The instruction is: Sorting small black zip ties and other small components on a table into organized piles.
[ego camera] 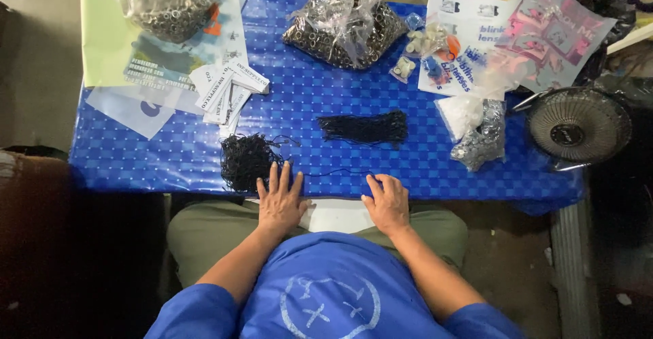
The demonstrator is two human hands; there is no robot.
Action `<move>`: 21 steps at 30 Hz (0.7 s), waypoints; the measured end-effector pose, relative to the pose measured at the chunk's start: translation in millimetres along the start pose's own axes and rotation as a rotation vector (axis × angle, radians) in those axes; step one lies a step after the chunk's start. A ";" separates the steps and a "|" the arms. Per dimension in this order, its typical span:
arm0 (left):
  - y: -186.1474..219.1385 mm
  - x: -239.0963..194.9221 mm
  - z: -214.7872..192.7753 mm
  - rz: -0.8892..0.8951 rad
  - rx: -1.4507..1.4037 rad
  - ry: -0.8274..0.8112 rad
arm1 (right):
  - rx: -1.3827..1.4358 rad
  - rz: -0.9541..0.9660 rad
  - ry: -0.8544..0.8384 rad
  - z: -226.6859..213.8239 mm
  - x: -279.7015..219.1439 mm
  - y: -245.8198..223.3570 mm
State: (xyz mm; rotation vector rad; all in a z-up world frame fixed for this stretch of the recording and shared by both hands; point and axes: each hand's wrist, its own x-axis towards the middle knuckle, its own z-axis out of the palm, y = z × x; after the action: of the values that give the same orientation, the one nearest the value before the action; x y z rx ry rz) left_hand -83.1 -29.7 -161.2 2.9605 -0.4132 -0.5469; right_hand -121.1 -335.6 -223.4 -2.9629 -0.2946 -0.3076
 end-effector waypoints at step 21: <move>7.1 5.1 -1.4 0.078 0.030 -0.009 | -0.045 0.126 -0.041 -14.5 4.2 -1.0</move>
State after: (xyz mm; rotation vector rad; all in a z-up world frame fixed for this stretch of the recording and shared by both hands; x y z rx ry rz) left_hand -79.8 -37.8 -160.5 2.9561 -0.5399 -0.5498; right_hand -120.0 -336.3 -208.2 -3.0175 -0.1058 -0.2417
